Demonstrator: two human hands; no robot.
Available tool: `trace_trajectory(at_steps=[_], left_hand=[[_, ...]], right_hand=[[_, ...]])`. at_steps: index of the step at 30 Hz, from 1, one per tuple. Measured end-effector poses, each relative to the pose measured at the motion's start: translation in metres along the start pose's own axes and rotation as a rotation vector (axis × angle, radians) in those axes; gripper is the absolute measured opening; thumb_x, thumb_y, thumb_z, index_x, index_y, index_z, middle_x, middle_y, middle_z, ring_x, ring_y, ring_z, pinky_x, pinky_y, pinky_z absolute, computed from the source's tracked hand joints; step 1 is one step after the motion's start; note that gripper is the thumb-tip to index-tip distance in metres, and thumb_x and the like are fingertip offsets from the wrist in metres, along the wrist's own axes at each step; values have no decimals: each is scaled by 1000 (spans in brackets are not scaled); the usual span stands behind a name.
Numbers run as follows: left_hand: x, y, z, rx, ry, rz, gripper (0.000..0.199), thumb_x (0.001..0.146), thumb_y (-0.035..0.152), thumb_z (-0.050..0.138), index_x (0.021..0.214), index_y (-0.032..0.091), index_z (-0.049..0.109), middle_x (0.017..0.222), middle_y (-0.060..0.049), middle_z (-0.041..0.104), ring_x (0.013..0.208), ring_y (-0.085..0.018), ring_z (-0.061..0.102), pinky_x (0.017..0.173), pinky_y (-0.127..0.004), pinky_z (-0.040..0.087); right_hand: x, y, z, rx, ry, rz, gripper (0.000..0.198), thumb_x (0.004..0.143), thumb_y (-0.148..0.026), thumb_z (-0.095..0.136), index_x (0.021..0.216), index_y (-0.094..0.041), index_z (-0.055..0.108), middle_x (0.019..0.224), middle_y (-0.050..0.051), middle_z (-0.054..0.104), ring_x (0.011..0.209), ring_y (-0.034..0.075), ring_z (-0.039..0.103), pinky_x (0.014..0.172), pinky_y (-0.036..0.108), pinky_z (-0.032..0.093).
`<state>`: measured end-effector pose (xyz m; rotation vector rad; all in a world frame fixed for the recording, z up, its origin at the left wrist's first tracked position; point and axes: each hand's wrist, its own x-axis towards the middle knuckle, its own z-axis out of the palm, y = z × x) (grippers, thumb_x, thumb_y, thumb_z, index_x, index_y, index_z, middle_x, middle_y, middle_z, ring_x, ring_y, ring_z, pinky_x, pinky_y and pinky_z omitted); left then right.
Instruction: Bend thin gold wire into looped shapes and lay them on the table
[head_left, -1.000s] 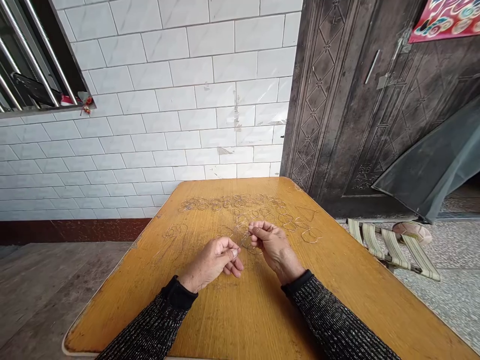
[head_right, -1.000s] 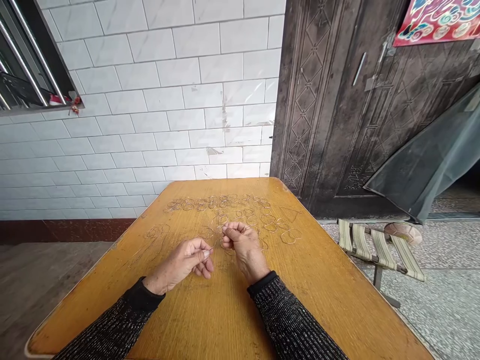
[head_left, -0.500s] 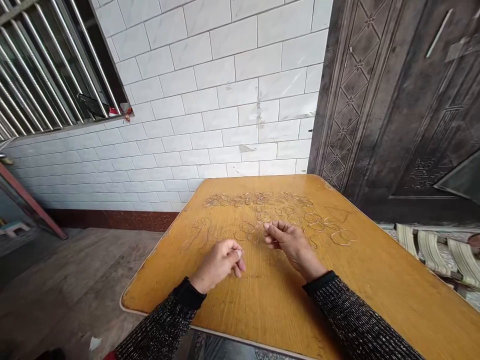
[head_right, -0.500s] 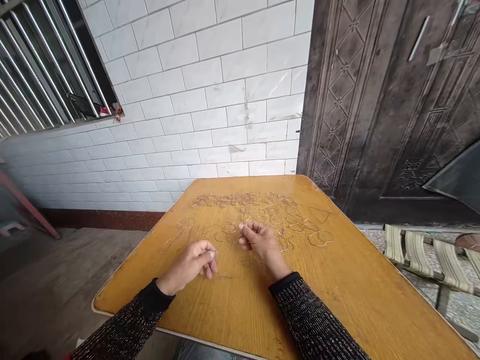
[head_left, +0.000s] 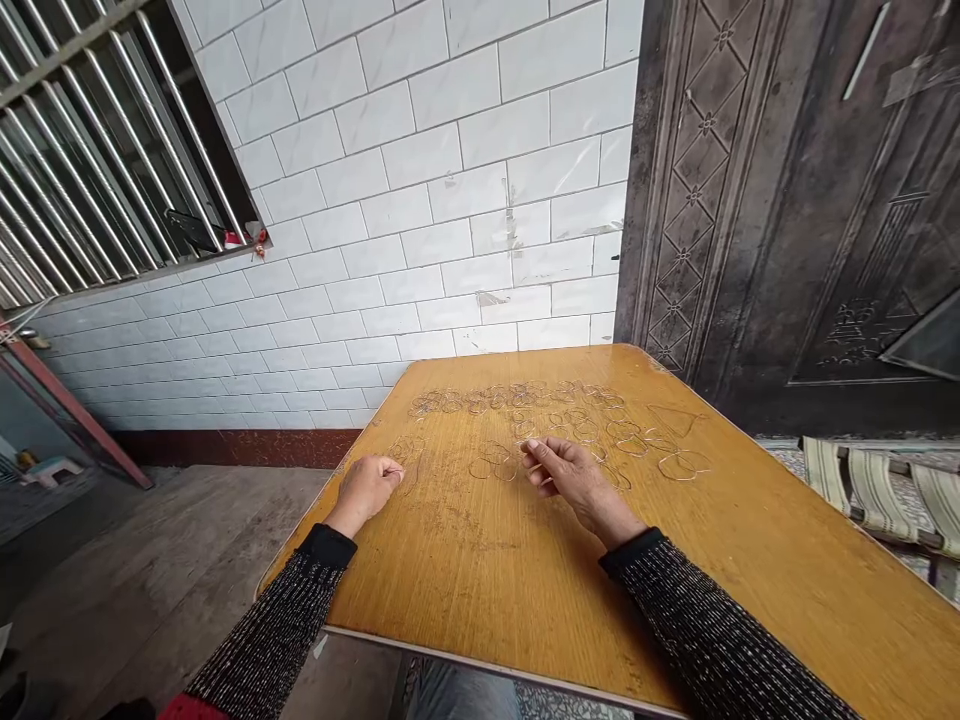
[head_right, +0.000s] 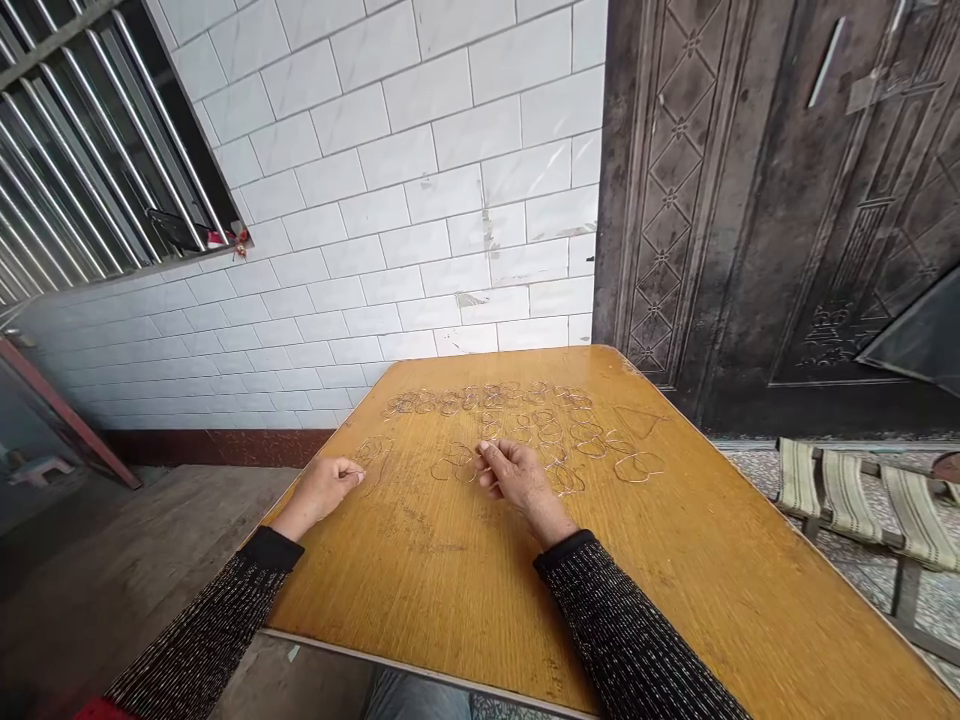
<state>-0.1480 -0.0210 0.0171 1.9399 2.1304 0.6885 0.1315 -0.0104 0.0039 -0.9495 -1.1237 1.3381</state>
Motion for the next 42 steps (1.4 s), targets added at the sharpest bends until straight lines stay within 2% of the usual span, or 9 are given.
trace_trajectory(at_steps=[8,12,18,21,24,28,32,35,42], left_hand=[[-2,0,7,135,-23,-38,23,75,33,51,86,19,66,88,-5,69,79,-19,60,60,-24,36],[-10,6,0,188,-17,-7,26,77,39,49,83,20,66,86,-5,67,79,-20,59,62,-26,36],[-23,41,-11,360,27,252,21,81,31,45,84,21,63,90,-5,65,84,-21,57,69,-28,36],[-12,70,3,363,-88,372,20,82,26,45,86,22,64,92,-7,64,89,-23,57,74,-30,37],[8,94,27,368,-123,370,16,79,20,49,80,19,65,90,-10,65,89,-24,58,76,-32,37],[28,101,52,371,-140,365,10,75,16,53,77,16,63,90,-14,64,89,-27,58,76,-35,38],[34,89,60,360,-147,388,16,79,16,46,82,17,61,90,-13,64,88,-25,58,75,-34,39],[34,82,61,336,-151,414,16,80,17,44,82,17,60,91,-13,63,88,-25,57,75,-33,38],[33,75,60,218,-163,452,14,78,16,47,86,19,58,91,-8,61,88,-21,56,75,-29,38]], right_hand=[[2,1,-2,-29,-40,-22,30,62,-42,65,57,-15,54,47,-4,52,38,5,44,36,16,33],[3,2,-3,4,-26,-20,30,58,-41,68,60,-14,55,52,-3,54,38,5,44,35,16,33],[6,1,-5,52,94,-73,30,57,-41,69,60,-15,54,53,-3,54,36,5,42,33,17,31],[8,1,-7,41,149,-114,29,58,-42,67,61,-16,53,54,-4,53,36,4,40,34,17,31],[11,4,-10,-17,163,-148,28,62,-42,63,61,-17,52,54,-4,52,36,5,39,34,18,32],[16,13,-13,-124,138,-185,22,68,-37,58,58,-17,54,50,-4,51,35,6,40,35,20,31],[17,21,-13,-462,58,-357,10,72,-20,55,67,-18,64,64,1,62,57,13,56,56,25,43],[15,23,-11,-898,-67,-567,24,78,-12,46,87,-20,66,92,5,66,86,18,57,78,30,42],[9,21,-8,-1146,-203,-677,29,82,-8,42,97,-18,65,100,7,63,95,19,52,80,30,42]])
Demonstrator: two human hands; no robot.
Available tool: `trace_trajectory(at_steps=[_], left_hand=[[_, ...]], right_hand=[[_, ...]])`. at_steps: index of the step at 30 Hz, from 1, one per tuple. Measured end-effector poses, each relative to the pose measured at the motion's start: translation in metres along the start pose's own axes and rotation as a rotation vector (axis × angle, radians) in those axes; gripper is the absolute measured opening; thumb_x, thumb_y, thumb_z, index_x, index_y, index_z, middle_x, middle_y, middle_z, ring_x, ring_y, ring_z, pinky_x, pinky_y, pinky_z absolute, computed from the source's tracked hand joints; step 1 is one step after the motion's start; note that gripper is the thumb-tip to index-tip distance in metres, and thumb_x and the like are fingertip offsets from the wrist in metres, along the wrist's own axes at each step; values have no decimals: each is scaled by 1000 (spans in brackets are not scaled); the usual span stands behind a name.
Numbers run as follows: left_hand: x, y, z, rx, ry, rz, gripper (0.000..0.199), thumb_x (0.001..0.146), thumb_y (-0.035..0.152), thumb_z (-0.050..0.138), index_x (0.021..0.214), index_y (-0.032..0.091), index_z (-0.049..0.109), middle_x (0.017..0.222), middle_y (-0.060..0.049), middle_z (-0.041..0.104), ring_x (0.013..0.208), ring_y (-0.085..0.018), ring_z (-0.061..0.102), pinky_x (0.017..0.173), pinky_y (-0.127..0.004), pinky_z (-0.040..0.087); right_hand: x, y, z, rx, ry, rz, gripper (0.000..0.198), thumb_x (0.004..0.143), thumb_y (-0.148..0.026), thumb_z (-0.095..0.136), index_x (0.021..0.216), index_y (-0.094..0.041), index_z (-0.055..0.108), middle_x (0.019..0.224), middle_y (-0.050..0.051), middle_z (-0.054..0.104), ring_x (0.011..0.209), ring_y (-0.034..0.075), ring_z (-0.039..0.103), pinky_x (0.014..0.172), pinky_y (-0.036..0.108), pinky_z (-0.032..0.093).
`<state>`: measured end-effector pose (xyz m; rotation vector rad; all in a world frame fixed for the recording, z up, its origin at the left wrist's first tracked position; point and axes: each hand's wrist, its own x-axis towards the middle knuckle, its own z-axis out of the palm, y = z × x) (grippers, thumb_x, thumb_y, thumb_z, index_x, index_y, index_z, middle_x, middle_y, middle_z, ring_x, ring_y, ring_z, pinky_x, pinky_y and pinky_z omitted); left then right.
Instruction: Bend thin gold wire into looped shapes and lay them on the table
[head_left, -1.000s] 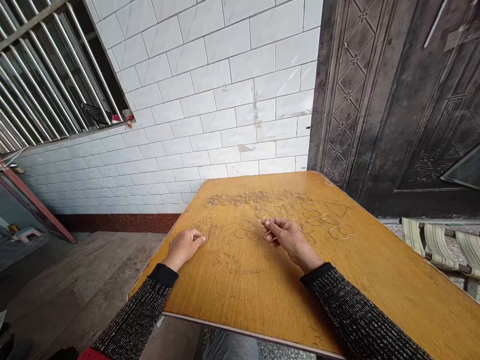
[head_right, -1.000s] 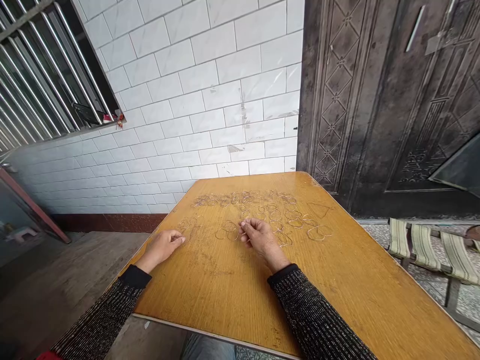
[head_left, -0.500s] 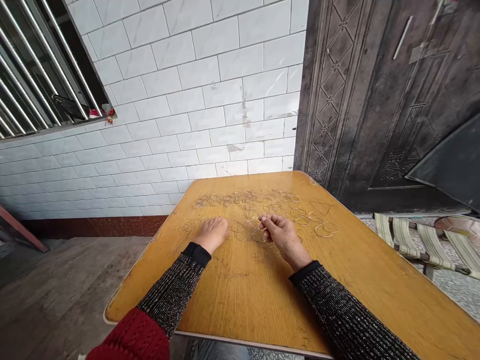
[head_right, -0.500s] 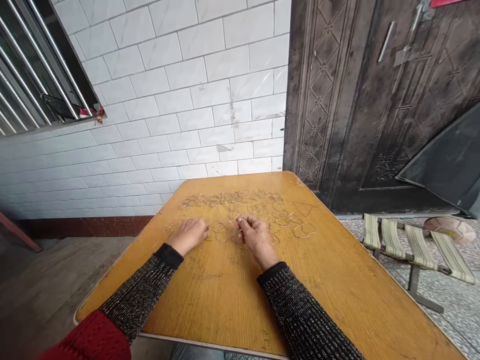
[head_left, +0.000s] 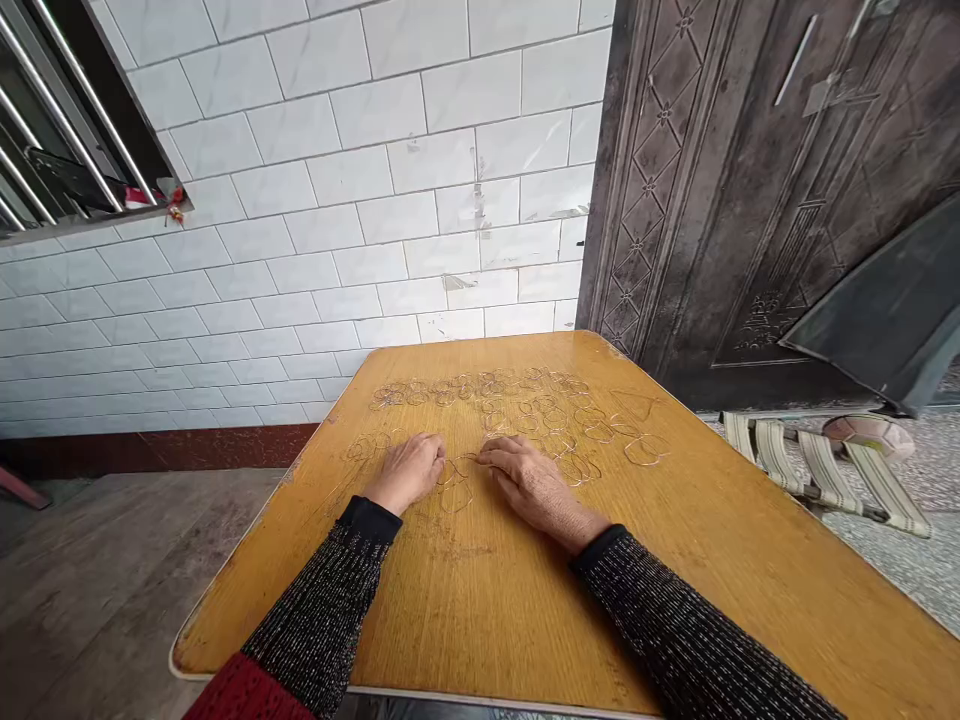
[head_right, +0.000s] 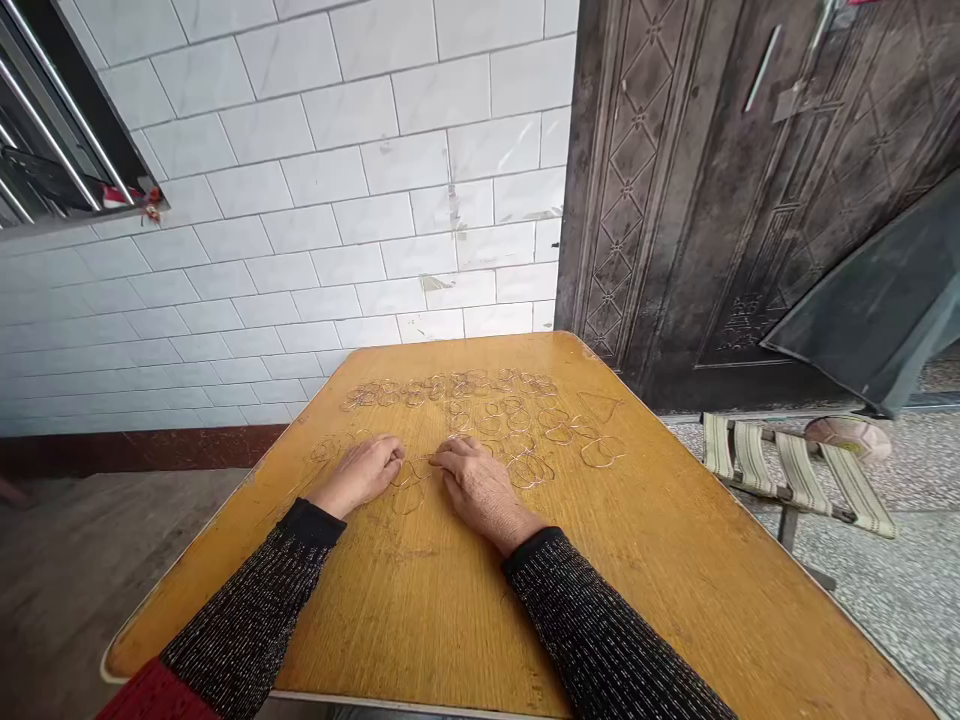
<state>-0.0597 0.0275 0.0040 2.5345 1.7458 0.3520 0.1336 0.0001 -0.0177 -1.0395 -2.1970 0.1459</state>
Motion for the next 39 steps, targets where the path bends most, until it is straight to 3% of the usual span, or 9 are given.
trace_trajectory(at_steps=[6,11,17,23,28,32,34,36,39], left_hand=[[-1,-2,3,-86,-22,9,14,73,11,50,80,18,60,75,-4,62,74,-17,57,67,-26,39],[-1,4,6,-134,-26,-4,15,68,8,52,74,17,62,65,-2,61,65,-16,57,62,-25,39],[2,6,13,-182,-2,-32,15,62,4,53,66,16,63,59,-2,60,58,-15,55,57,-24,39],[1,7,12,-220,39,-68,16,63,5,52,68,15,63,57,-1,59,56,-14,54,56,-24,37],[-2,13,11,-275,52,-77,15,61,5,54,69,15,62,58,-1,59,53,-13,52,52,-23,34],[-3,18,6,-308,124,-61,10,72,15,51,71,16,61,62,-2,60,57,-13,52,55,-24,34],[-3,22,1,-406,184,-65,17,78,23,46,72,16,59,62,-2,57,57,-13,51,56,-24,34],[-5,27,-5,-663,185,-73,25,82,32,41,73,15,57,62,-1,54,54,-11,48,52,-23,34],[-9,34,-11,-1068,57,-33,29,82,41,42,76,15,55,65,0,52,52,-9,46,47,-21,35]], right_hand=[[0,-16,2,-110,-135,-93,19,82,-22,50,95,-21,65,94,7,61,91,20,51,77,30,41],[1,-22,9,-279,-177,89,16,82,-29,52,83,-21,65,83,7,65,84,22,55,70,28,39],[-1,-21,13,-372,-148,253,14,78,-21,51,71,-21,63,74,6,65,72,19,58,56,26,33],[2,-17,5,-334,-6,382,16,76,-20,48,67,-20,61,69,5,64,65,17,57,50,24,26],[4,-10,-7,-127,154,485,17,77,-26,48,63,-19,58,62,0,61,57,13,53,50,22,27],[4,-11,-12,-29,243,466,21,77,-30,49,61,-19,57,61,0,61,55,13,53,50,21,29],[3,-13,-12,-46,272,415,19,76,-28,50,61,-19,57,61,0,61,57,13,53,52,22,30],[2,-16,-13,-78,300,334,16,76,-24,50,62,-19,57,62,1,62,59,14,53,54,22,32],[0,-19,-12,-110,350,224,15,76,-21,49,63,-18,57,63,1,61,61,14,54,57,22,33]])
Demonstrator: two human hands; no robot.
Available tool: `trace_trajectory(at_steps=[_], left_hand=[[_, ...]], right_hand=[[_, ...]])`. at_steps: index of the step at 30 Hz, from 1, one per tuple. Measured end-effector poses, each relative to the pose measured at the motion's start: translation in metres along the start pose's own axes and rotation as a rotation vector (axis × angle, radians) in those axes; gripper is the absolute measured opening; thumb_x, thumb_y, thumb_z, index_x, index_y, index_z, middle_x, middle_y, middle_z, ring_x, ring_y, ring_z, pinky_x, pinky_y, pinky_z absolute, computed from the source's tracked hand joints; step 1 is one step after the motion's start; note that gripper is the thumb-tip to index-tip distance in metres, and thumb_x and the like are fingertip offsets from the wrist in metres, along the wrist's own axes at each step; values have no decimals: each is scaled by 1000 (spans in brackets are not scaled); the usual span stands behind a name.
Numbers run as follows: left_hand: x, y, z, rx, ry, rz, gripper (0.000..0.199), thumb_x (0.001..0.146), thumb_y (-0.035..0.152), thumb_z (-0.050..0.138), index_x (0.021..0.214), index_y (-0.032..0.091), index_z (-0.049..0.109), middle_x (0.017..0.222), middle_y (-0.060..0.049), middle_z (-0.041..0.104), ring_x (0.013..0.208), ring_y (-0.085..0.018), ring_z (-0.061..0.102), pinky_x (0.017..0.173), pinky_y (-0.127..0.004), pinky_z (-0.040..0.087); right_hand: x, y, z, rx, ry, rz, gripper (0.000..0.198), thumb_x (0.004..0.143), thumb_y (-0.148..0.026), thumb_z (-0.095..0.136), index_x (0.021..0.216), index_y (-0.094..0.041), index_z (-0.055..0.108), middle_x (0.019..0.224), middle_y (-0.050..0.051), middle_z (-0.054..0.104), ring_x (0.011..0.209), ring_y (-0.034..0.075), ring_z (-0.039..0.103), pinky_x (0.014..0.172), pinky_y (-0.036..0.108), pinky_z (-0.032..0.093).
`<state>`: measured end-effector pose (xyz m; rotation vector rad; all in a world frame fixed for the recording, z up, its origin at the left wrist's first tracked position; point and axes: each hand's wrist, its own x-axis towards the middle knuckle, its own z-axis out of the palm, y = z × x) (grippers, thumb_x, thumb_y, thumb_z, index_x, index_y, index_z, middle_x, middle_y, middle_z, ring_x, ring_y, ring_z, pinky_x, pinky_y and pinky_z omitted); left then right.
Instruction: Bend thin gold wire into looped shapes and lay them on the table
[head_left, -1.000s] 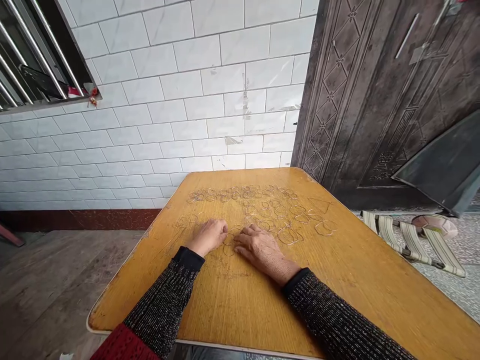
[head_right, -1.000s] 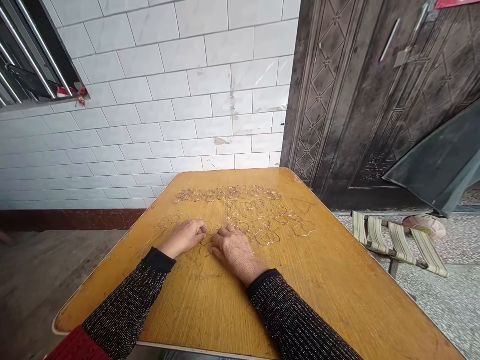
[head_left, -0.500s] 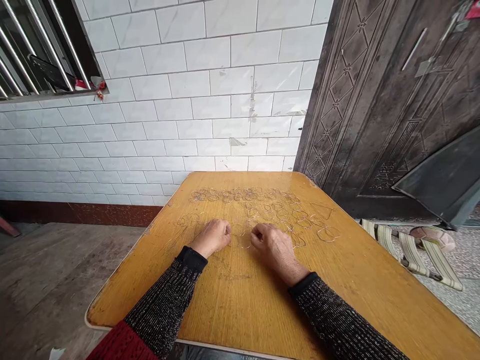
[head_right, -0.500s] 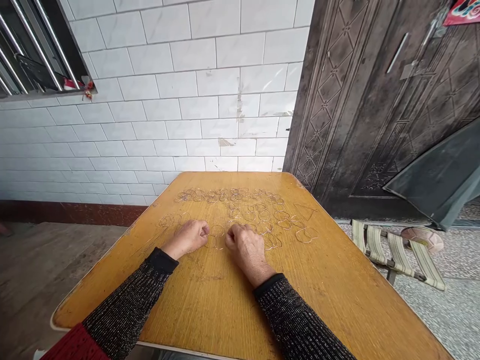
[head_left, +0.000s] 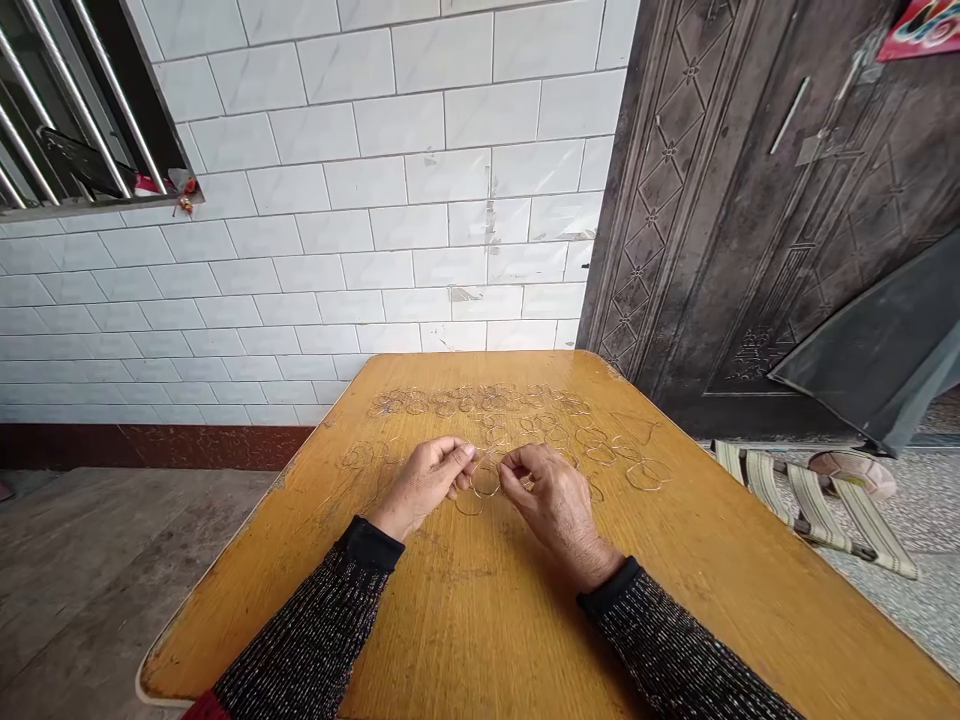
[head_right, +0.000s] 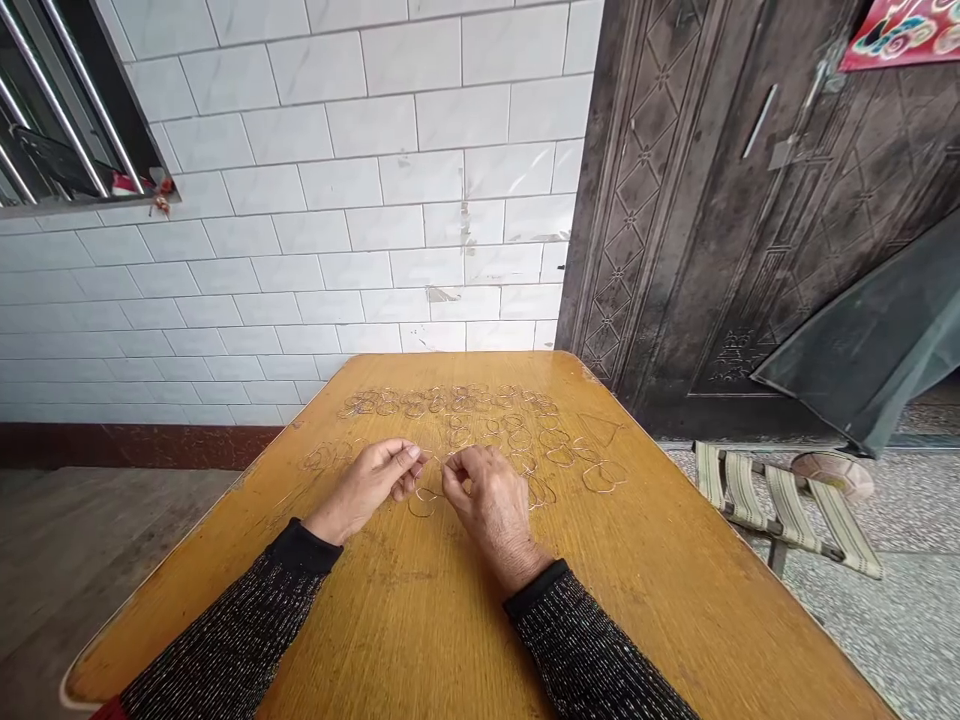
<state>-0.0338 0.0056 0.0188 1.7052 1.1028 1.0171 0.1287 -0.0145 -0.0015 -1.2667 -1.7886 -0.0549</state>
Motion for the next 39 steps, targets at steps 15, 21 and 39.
trace_trajectory(at_steps=[15,21,39], left_hand=[[-6,4,2,-337,-114,-112,21,68,28,64,82,14,59,64,2,52,49,-4,43,46,-18,30],[-3,2,1,-408,-61,-92,20,66,27,66,80,14,58,69,1,54,52,-4,42,42,-17,24],[7,-1,-10,-888,162,-188,12,66,11,65,75,12,57,61,2,55,45,-1,46,40,-10,33]], right_hand=[[0,-2,-3,25,59,-162,17,80,-19,47,65,-19,53,63,2,59,62,15,51,58,24,35],[-1,0,2,70,7,-62,17,82,-20,44,68,-18,53,62,2,58,57,13,50,54,23,33],[3,-9,-11,1259,-345,392,23,70,-39,65,81,-19,65,68,1,59,57,9,53,48,19,42]])
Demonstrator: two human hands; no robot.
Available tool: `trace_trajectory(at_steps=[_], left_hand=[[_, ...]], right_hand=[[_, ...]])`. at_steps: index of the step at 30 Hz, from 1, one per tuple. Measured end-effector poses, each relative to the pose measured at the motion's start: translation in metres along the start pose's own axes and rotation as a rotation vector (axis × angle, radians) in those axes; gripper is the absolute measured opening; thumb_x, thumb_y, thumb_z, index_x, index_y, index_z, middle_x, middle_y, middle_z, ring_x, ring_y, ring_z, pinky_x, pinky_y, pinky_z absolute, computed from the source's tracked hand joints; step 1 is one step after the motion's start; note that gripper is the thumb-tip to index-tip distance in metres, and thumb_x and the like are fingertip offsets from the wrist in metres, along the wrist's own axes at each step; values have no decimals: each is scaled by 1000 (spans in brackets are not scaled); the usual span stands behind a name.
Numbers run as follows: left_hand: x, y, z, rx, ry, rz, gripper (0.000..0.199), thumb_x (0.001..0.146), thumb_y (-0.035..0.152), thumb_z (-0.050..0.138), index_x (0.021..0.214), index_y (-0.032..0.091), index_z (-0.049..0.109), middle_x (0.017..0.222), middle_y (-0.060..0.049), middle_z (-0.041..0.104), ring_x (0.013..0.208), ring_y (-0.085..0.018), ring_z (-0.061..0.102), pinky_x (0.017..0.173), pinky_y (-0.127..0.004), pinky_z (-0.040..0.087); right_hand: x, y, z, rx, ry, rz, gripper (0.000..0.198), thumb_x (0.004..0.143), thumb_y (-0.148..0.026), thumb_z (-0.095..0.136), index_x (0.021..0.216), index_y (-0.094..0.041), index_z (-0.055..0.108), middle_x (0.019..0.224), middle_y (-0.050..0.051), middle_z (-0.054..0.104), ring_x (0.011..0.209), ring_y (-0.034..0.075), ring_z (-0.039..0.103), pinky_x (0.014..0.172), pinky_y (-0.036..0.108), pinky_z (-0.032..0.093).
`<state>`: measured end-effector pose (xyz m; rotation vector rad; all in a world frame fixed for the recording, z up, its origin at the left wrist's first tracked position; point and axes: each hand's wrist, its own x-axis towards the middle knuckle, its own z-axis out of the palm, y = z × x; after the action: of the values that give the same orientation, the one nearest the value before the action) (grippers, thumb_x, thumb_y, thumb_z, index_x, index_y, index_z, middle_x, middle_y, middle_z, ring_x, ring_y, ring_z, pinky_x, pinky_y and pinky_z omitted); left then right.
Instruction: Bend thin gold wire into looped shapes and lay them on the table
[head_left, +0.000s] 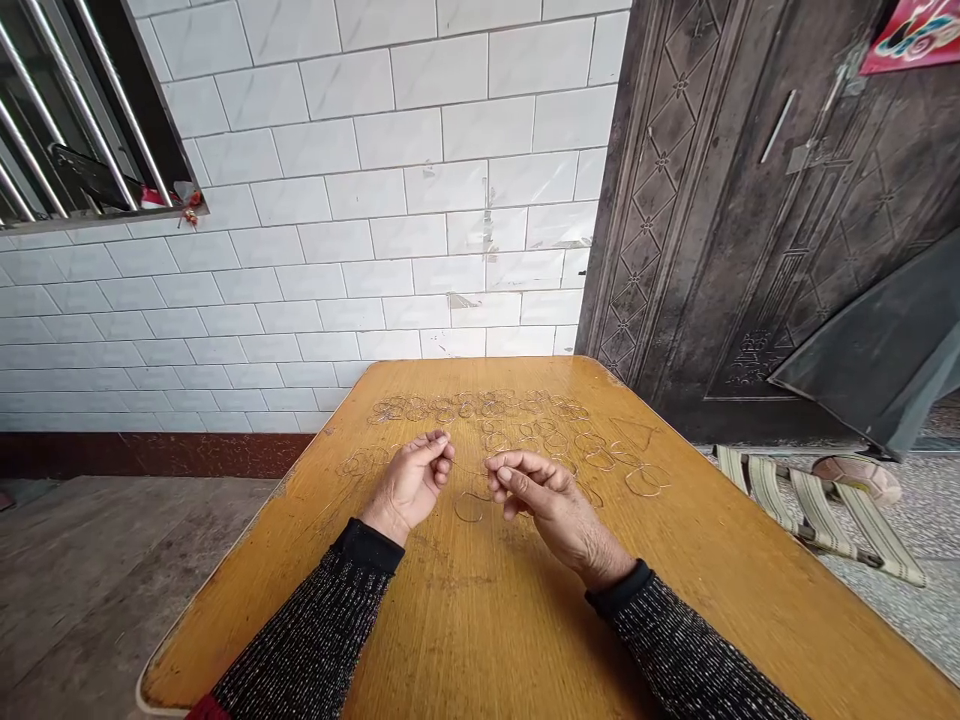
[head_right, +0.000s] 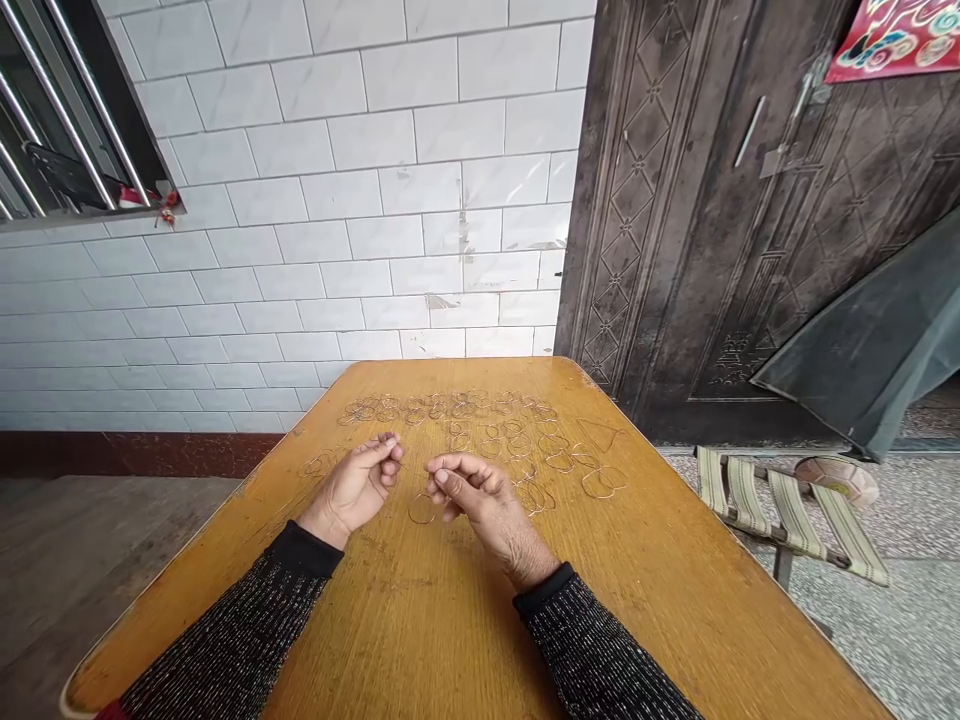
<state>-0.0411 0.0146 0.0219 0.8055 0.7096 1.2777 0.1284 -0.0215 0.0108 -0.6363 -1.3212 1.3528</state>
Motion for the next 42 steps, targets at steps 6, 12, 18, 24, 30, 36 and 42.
trace_trajectory(at_steps=[6,12,18,24,30,36,42], left_hand=[[3,6,-2,-170,72,45,5,74,7,57,72,11,55,61,1,55,45,-1,48,41,-8,36],[-2,5,1,-111,-40,85,11,68,11,65,74,11,56,62,2,54,46,-1,47,41,-9,37],[-4,4,3,-63,-110,131,17,65,15,70,75,12,56,63,2,55,48,-1,47,42,-9,37],[-3,5,4,-140,-37,95,8,70,11,64,73,12,56,63,3,54,46,0,47,41,-7,37],[-1,8,5,-225,56,9,9,77,5,54,70,11,55,61,2,53,42,1,47,38,-6,38],[-2,9,6,-227,69,-9,14,81,4,48,71,11,55,60,2,53,42,0,48,38,-6,38],[-6,6,9,-139,12,24,4,75,9,58,72,12,56,60,3,52,42,0,46,38,-7,36]], right_hand=[[-3,0,1,-130,-195,-38,22,74,-41,62,77,-21,70,91,5,64,82,16,58,69,29,48],[2,13,-1,37,-112,120,27,71,-43,64,72,-17,69,72,4,65,66,12,59,65,27,48],[1,13,0,122,-72,274,37,57,-26,77,91,-19,63,90,2,63,59,6,57,50,18,46],[-1,15,0,58,-275,338,30,67,-32,69,90,-13,61,60,0,65,39,6,53,39,16,40],[-2,13,6,29,-275,206,29,69,-34,67,89,-14,61,62,0,66,40,6,55,41,17,41],[-4,11,9,60,-353,236,29,73,-38,63,88,-13,59,65,1,66,41,7,57,41,17,42],[-6,10,8,-33,-310,278,33,76,-40,60,96,-15,54,63,0,65,50,9,60,46,18,42]])
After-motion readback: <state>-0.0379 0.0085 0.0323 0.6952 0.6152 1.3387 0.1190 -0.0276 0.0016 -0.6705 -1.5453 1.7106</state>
